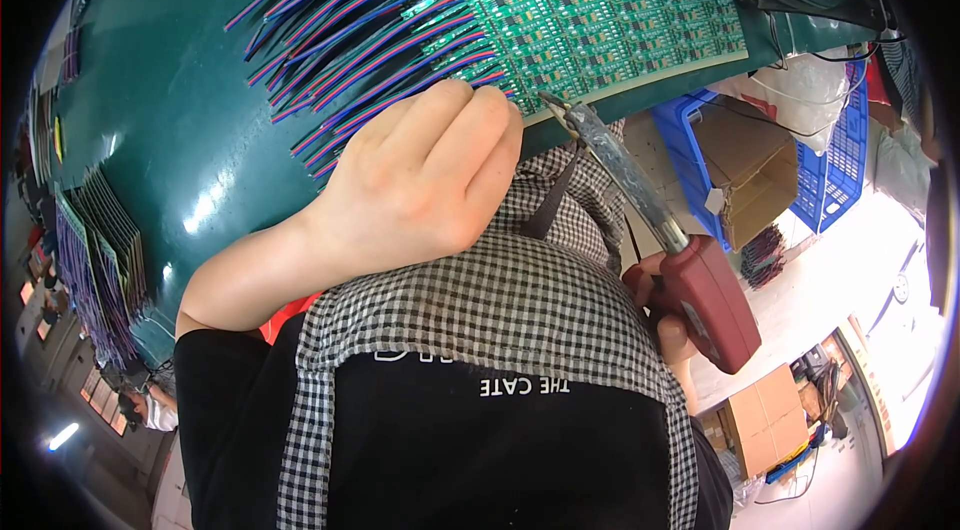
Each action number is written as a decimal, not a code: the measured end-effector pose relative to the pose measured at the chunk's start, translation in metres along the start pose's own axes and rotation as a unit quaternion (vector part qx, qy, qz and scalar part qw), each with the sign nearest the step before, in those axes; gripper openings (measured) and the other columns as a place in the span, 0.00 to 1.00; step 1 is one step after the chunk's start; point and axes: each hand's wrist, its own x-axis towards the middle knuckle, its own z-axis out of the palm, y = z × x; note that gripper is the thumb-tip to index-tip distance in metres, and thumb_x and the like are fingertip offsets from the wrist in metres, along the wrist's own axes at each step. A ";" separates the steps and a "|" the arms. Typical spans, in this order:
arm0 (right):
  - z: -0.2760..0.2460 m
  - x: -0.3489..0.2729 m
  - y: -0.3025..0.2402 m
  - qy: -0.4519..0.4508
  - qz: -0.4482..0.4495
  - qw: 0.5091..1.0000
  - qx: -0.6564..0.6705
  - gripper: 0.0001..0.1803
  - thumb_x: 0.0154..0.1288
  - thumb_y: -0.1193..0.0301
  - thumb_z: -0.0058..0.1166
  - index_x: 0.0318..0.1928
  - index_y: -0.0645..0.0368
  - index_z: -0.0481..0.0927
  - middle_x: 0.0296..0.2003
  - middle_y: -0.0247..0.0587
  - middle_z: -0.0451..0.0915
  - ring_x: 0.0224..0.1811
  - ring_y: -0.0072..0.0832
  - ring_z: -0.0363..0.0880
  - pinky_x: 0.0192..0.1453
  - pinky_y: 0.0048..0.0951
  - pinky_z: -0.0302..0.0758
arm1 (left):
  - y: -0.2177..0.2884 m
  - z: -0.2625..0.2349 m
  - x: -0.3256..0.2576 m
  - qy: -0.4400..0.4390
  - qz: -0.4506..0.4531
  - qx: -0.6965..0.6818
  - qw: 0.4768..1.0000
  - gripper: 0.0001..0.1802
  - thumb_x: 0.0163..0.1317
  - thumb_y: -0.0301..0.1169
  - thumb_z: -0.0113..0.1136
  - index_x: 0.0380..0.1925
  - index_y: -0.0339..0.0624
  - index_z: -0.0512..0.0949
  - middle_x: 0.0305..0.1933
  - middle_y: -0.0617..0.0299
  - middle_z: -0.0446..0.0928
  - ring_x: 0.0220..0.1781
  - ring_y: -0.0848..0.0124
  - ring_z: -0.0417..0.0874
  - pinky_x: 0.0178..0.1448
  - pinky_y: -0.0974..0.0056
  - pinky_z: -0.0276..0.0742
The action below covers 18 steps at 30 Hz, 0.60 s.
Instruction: The person solders wire strips to a printed circuit board using a soldering iron.
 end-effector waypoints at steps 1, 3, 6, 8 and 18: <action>0.000 -0.001 0.000 -0.005 -0.006 1.000 -0.010 0.41 0.58 0.48 0.59 0.61 0.66 0.65 0.34 0.44 0.82 0.31 0.37 0.82 0.36 0.35 0.77 | 0.001 -0.001 0.000 -0.007 -0.004 -0.004 1.000 0.08 0.42 0.22 0.62 0.25 0.32 0.77 0.29 0.63 0.69 0.27 0.73 0.71 0.25 0.73 0.68; 0.000 -0.002 -0.002 -0.004 0.010 0.998 -0.056 0.42 0.57 0.46 0.61 0.60 0.67 0.67 0.35 0.44 0.82 0.32 0.37 0.82 0.37 0.35 0.77 | 0.001 0.000 0.000 -0.012 -0.006 -0.007 1.000 0.08 0.43 0.22 0.62 0.25 0.32 0.78 0.30 0.63 0.70 0.28 0.73 0.71 0.25 0.73 0.68; 0.000 -0.002 -0.004 -0.004 0.002 0.999 -0.046 0.45 0.53 0.42 0.63 0.59 0.67 0.69 0.37 0.45 0.82 0.33 0.37 0.82 0.37 0.34 0.77 | 0.002 0.000 0.000 0.008 -0.010 -0.003 1.000 0.08 0.43 0.22 0.62 0.26 0.32 0.78 0.31 0.62 0.72 0.29 0.72 0.73 0.26 0.73 0.68; 0.000 -0.003 -0.004 -0.005 0.006 0.999 -0.048 0.47 0.50 0.40 0.65 0.57 0.67 0.71 0.38 0.46 0.82 0.34 0.38 0.82 0.38 0.35 0.76 | 0.002 -0.001 0.001 0.005 -0.013 -0.002 1.000 0.08 0.43 0.22 0.62 0.27 0.32 0.79 0.32 0.61 0.73 0.30 0.72 0.74 0.27 0.73 0.69; 0.002 -0.005 -0.005 0.016 0.012 0.999 -0.044 0.46 0.48 0.40 0.67 0.56 0.66 0.73 0.38 0.47 0.82 0.36 0.40 0.81 0.41 0.35 0.76 | 0.001 0.005 -0.001 0.041 0.019 0.038 0.998 0.07 0.42 0.21 0.61 0.24 0.31 0.78 0.30 0.59 0.73 0.29 0.71 0.75 0.27 0.72 0.72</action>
